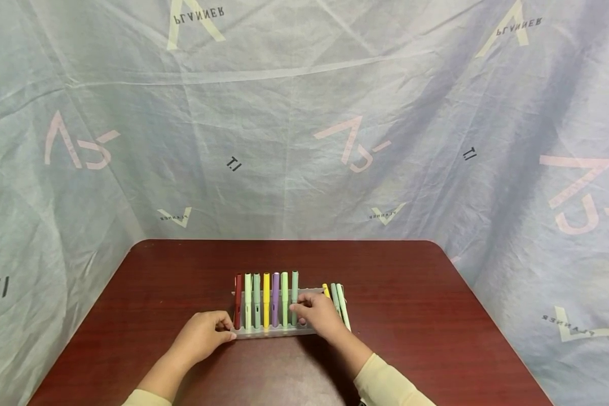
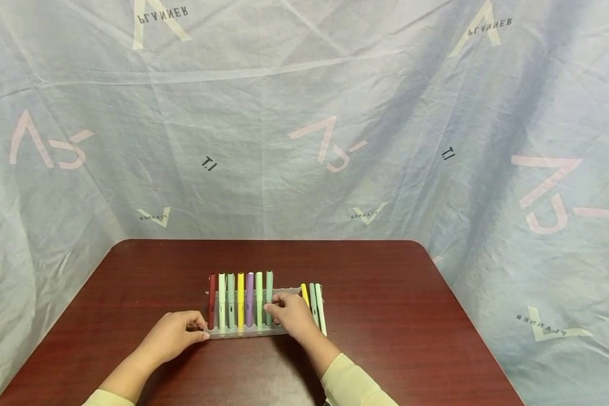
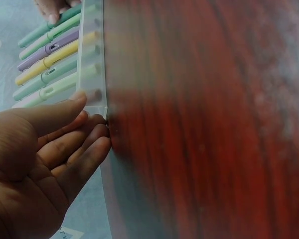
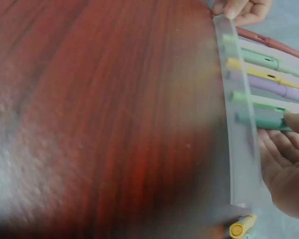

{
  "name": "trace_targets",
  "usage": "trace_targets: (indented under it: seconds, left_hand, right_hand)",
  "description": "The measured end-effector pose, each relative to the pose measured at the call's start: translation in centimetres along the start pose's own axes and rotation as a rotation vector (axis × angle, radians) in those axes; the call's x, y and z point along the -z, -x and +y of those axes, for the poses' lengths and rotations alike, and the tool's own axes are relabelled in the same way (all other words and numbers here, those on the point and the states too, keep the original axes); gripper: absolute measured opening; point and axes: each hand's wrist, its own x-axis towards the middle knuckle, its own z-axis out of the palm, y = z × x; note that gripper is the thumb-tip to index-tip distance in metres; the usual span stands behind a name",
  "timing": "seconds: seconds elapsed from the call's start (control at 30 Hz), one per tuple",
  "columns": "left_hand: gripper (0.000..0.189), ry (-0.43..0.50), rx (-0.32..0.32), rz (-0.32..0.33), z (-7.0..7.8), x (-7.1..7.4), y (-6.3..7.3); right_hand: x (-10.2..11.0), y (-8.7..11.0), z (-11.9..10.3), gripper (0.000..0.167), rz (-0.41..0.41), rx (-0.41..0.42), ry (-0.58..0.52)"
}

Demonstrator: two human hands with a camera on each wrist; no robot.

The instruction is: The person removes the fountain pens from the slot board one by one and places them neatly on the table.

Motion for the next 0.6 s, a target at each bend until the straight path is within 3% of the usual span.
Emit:
trace_targets:
  seconds: [0.2, 0.47, 0.6]
  left_hand:
    - [0.021, 0.003, 0.001, 0.002, 0.1, 0.0, -0.1]
    - [0.02, 0.011, 0.0, -0.006, 0.1, -0.1, -0.1]
    - [0.02, 0.014, 0.005, -0.007, 0.1, 0.0, 0.0]
  right_hand:
    - [1.1, 0.1, -0.3, 0.02, -0.03, 0.033, -0.197]
    - [2.1, 1.0, 1.4, 0.027, -0.107, 0.023, -0.417]
    - [3.0, 1.4, 1.9, 0.03, -0.097, 0.007, -0.402]
